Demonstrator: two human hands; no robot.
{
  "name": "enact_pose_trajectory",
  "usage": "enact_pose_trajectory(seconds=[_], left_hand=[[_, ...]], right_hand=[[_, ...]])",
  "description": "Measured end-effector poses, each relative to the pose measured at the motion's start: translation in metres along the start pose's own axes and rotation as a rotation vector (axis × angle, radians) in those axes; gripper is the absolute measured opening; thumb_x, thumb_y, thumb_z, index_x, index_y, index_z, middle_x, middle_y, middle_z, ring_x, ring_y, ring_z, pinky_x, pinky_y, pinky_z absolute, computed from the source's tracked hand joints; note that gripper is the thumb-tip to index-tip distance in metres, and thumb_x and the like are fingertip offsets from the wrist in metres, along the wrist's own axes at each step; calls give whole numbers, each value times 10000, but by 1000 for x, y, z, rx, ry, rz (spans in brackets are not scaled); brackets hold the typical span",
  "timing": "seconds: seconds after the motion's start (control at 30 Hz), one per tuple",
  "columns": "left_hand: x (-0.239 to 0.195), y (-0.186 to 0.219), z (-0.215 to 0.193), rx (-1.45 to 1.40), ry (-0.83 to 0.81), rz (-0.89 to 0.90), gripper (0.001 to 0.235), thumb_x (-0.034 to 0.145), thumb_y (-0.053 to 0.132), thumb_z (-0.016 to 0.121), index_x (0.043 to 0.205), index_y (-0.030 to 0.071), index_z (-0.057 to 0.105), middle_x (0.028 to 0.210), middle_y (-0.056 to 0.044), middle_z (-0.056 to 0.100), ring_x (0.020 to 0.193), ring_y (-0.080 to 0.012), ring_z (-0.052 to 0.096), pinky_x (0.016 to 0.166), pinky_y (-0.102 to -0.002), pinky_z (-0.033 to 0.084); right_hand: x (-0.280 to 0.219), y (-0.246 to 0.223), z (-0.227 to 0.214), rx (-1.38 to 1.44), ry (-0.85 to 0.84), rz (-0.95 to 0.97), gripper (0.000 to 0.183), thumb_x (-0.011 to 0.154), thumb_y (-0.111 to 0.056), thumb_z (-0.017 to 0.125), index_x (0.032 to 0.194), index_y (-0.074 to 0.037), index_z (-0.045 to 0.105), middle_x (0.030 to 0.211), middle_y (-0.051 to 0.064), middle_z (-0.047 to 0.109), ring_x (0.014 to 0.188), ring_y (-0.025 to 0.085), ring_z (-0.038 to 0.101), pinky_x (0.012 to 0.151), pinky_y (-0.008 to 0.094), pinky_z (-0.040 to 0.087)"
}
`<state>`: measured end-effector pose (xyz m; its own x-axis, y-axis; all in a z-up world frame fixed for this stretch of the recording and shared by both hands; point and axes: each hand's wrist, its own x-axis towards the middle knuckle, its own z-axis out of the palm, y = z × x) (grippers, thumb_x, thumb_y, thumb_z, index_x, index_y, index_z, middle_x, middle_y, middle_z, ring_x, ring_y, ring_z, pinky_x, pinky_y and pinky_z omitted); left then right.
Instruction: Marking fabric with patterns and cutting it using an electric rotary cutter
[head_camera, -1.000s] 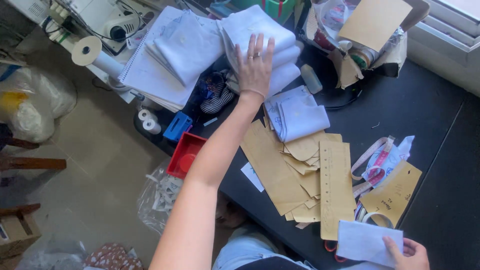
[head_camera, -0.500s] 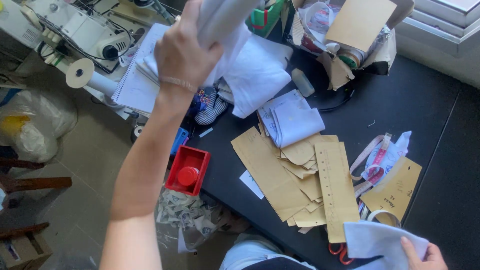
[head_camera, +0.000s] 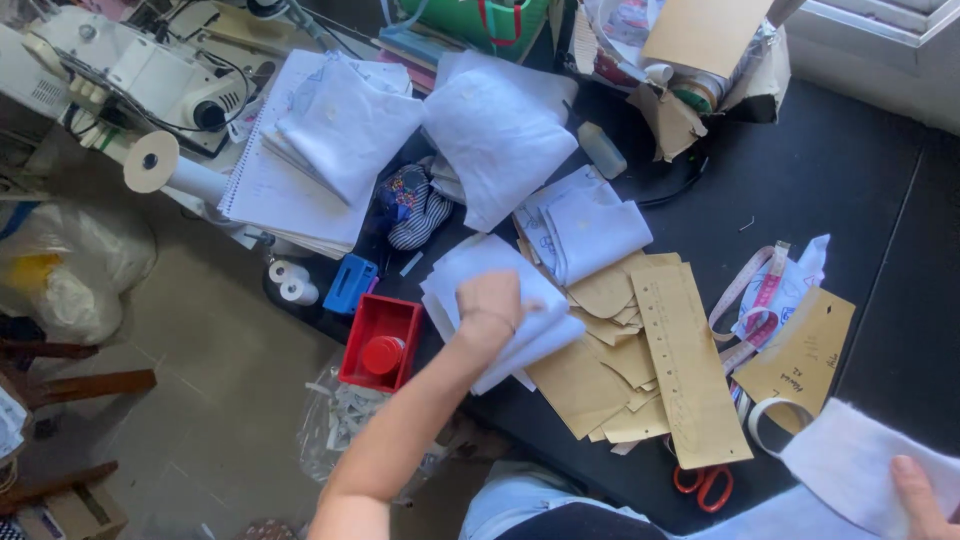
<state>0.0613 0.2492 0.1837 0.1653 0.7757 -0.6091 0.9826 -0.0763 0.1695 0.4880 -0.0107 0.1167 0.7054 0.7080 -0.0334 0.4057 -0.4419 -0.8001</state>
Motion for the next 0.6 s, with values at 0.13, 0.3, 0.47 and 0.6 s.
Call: enact_pose_trajectory(seconds=[0.13,0.3,0.47,0.6], left_hand=[[93,-9,-29,171,759,48,735,664,369,674,1250,155,286,1158,-98,375,1054,-259,421,829,-424,374],[134,-45,-70,15,834,261,721,658,-82,488,1309,170,308,1371,-141,267,1235,-337,318,888,-437,429],[27,-59,-151,-353,831,221,565,599,111,363,1129,169,550,846,-173,623,759,-397,560,615,-490,423],[-79,-26,-119,-271,658,289,458,763,22,424,1220,52,426,995,-248,557,843,-349,600,567,-320,569]], right_hand=[[-2,9,-4,-4,55,-12,365,971,-207,654,1220,-13,470,1142,149,524,945,217,512,792,277,409],[13,19,-7,-13,71,-42,377,985,-225,660,1227,2,481,1143,159,526,942,222,516,784,279,413],[-3,39,-18,-38,76,-15,396,1004,-249,669,1236,21,495,1145,171,529,938,229,520,774,283,418],[-11,31,-10,-68,62,36,408,991,-262,674,1219,28,499,1119,171,535,905,233,521,748,286,412]])
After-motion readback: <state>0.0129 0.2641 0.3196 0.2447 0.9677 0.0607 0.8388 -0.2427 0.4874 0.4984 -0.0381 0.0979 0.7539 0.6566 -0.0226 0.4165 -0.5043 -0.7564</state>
